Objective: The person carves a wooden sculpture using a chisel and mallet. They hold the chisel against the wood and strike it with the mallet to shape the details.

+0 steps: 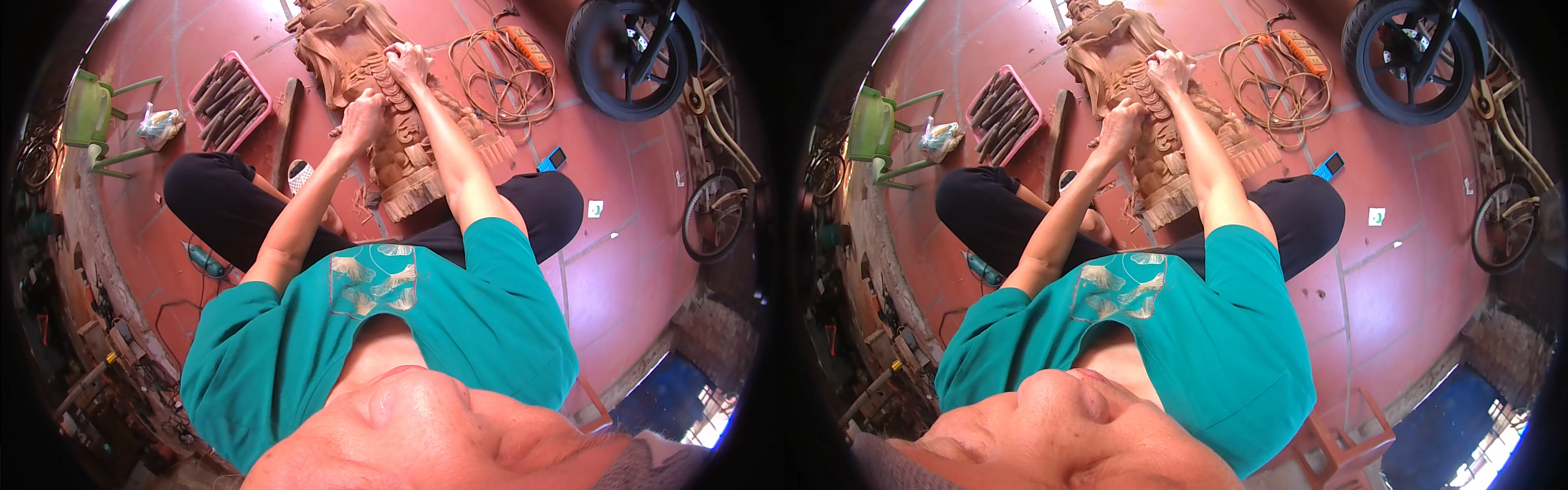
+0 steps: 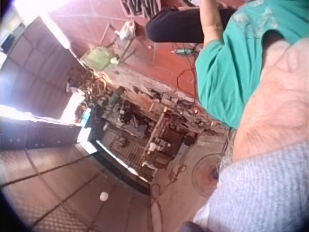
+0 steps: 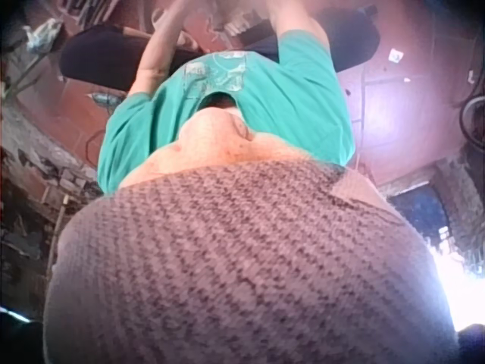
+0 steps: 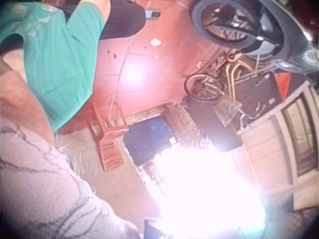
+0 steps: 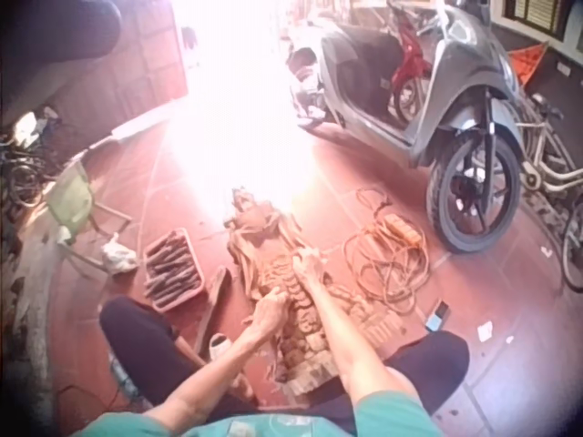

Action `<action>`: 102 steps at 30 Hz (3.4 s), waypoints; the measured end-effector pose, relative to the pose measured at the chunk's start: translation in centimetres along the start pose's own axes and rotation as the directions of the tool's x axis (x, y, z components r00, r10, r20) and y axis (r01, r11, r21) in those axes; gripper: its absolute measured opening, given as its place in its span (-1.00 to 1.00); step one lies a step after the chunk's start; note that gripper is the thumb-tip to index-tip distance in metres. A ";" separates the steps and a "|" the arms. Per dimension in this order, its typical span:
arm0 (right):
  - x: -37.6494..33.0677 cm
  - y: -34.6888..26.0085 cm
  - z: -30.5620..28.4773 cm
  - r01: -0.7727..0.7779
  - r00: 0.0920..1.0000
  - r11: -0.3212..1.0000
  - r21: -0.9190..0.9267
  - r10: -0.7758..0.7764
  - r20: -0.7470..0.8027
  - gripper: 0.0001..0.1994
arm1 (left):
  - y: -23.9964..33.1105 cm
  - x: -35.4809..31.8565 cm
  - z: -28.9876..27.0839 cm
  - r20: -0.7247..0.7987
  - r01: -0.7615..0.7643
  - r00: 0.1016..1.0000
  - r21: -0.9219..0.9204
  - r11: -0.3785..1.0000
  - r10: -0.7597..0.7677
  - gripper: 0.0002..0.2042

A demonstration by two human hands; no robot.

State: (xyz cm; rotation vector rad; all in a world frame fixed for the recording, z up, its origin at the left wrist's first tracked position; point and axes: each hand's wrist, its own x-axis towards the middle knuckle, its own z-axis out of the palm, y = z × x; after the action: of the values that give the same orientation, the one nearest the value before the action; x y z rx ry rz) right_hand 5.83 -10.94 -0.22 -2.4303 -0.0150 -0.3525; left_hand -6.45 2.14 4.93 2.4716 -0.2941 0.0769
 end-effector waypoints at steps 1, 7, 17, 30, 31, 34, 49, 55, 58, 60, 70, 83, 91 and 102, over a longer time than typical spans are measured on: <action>0.0 -0.4 -0.1 0.004 1.000 1.000 -0.005 -0.004 0.012 -0.83 | -0.8 0.2 -0.2 -0.030 -0.016 0.999 -0.027 1.000 0.015 -0.88; -0.1 -0.9 -0.2 0.020 1.000 0.998 0.061 -0.019 -0.008 -0.84 | -4.2 1.2 -1.2 -0.330 0.072 0.934 -0.209 0.975 -0.140 -0.88; -0.3 -1.1 -0.3 0.020 1.000 1.000 0.013 -0.020 0.017 -0.81 | -4.6 -0.4 -0.8 -0.171 0.084 0.970 -0.426 0.901 -0.171 -0.91; -0.1 -0.9 0.0 0.017 1.000 1.000 0.017 -0.017 0.000 -0.83 | -5.9 -0.9 -0.2 -0.073 0.045 0.993 -0.479 0.877 -0.091 -0.87; -0.2 -0.9 0.0 0.024 1.000 1.000 0.002 -0.024 0.001 -0.81 | -6.3 -0.7 -0.5 -0.187 0.058 0.965 -0.532 0.845 -0.184 -0.85; -0.2 -0.9 0.0 0.040 0.999 0.999 0.007 -0.040 -0.026 -0.81 | -7.0 0.1 -0.8 -0.295 0.172 0.893 -0.472 0.865 -0.339 -0.87; 0.1 -0.7 -0.1 0.052 0.998 0.999 -0.003 -0.052 -0.018 -0.80 | -7.6 -0.7 0.0 -0.247 0.233 0.841 -0.638 0.734 -0.481 -0.88; -0.1 -1.0 -0.2 0.028 1.000 0.999 -0.026 -0.029 -0.012 -0.80 | -5.4 -2.4 1.1 -0.208 0.063 0.967 -0.369 0.927 -0.148 -0.90; -0.1 -0.9 -0.2 0.026 1.000 1.000 -0.017 -0.026 -0.004 -0.80 | -5.3 -2.1 -1.1 0.093 0.315 0.930 -0.697 0.644 -0.355 -0.91; -0.1 -0.6 -0.1 0.029 1.000 1.000 0.002 -0.029 -0.006 -0.80 | -6.3 -1.7 -1.0 -0.022 0.287 0.882 -0.767 0.573 -0.471 -0.86; -0.1 -0.8 0.0 0.020 1.000 1.000 0.000 -0.020 0.008 -0.80 | -4.8 -2.3 1.1 -0.089 0.146 0.970 -0.536 0.832 -0.228 -0.93; 0.5 -0.7 0.2 0.018 1.000 1.000 0.001 -0.018 0.020 -0.82 | -5.0 -1.9 1.9 -0.186 -0.023 0.982 -0.300 0.954 -0.035 -0.93; 0.1 -0.9 0.1 0.028 1.000 1.000 0.000 -0.028 -0.011 -0.80 | -6.2 -0.2 -0.2 -0.330 0.146 0.876 -0.513 0.846 -0.351 -0.88; 0.0 -0.2 0.1 0.015 1.000 1.000 -0.005 -0.015 0.001 -0.80 | -5.1 -0.6 -1.0 -0.036 0.296 0.888 -0.718 0.630 -0.459 -0.85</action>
State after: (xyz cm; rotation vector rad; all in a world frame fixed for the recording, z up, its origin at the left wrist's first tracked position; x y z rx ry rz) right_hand 5.81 -10.71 -0.17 -2.4369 -0.0329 -0.3582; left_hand -5.88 6.79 2.58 1.6831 0.2753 0.0424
